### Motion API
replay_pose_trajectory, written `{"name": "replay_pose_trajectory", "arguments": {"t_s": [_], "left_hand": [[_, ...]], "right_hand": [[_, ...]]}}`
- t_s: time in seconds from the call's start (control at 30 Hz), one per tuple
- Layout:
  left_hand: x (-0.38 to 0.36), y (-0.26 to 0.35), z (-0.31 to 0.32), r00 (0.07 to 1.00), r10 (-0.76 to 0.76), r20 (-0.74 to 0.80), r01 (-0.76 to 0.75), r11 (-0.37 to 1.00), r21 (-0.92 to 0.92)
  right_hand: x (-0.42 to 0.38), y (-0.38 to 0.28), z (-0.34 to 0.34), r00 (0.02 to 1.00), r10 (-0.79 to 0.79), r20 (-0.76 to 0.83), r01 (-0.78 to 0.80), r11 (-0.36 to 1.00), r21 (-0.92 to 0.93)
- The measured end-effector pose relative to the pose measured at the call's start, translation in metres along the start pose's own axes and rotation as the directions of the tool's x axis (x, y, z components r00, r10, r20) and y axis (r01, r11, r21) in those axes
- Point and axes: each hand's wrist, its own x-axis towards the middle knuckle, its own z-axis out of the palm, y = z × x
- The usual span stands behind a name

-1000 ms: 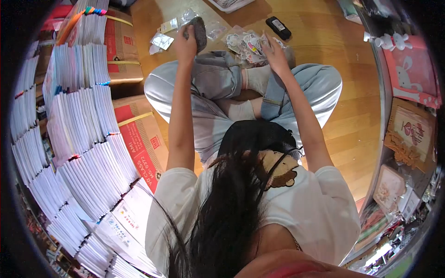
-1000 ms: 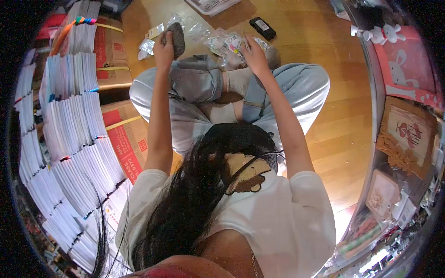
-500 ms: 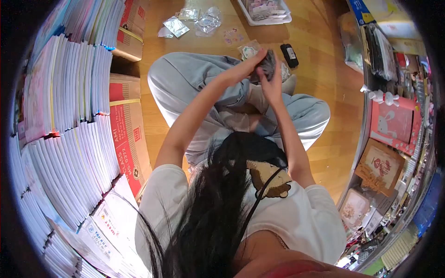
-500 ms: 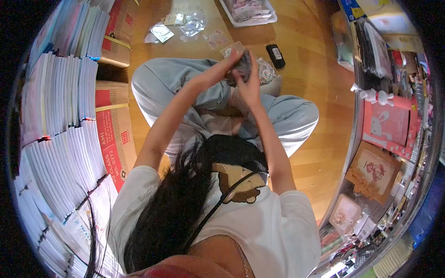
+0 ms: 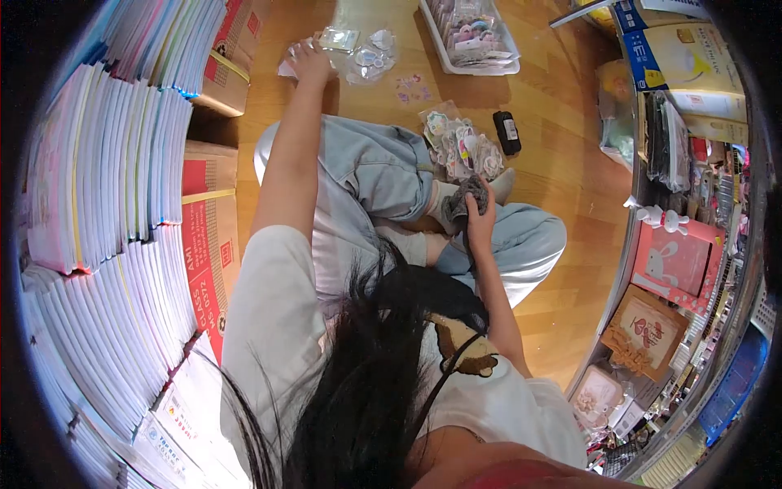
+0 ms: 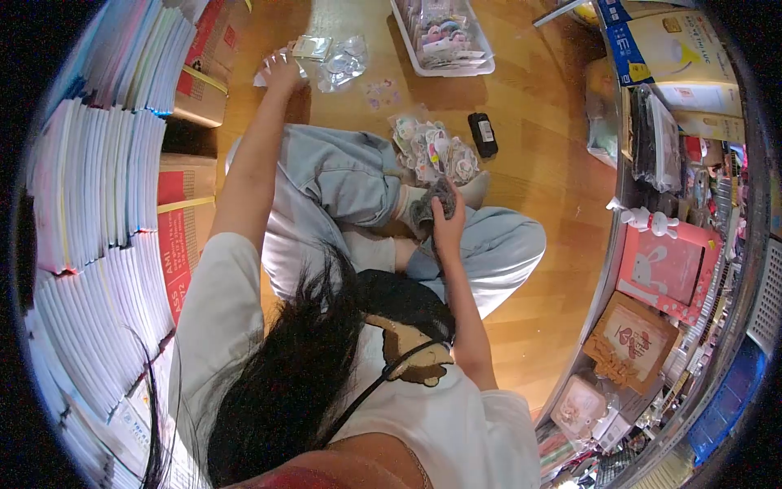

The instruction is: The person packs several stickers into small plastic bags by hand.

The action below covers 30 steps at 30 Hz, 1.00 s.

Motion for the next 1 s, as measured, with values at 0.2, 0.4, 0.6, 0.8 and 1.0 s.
{"name": "replay_pose_trajectory", "arguments": {"t_s": [0.2, 0.4, 0.6, 0.8, 1.0], "left_hand": [[0.03, -0.013, 0.056, 0.999, 0.012, -0.041, -0.007, 0.993, 0.114], [-0.008, 0.008, -0.044, 0.962, -0.268, -0.046, 0.186, 0.77, -0.611], [-0.069, 0.03, -0.075, 0.98, 0.06, 0.191, 0.188, -0.602, -0.776], [-0.168, 0.104, -0.075, 0.885, 0.351, 0.305, 0.463, -0.611, -0.642], [-0.23, 0.153, -0.093, 0.714, 0.488, 0.503, 0.698, -0.438, -0.566]], "right_hand": [[0.002, 0.003, -0.001, 0.996, 0.088, -0.007, -0.086, 0.989, 0.12], [0.003, 0.0, -0.004, 0.999, 0.049, 0.004, -0.049, 0.997, 0.052], [0.006, -0.033, -0.009, 0.999, 0.043, -0.026, -0.038, 0.982, 0.186], [0.03, -0.093, -0.005, 0.954, -0.287, -0.091, 0.295, 0.951, 0.094], [0.044, -0.11, 0.052, 0.759, -0.649, 0.05, 0.575, 0.631, -0.521]]}}
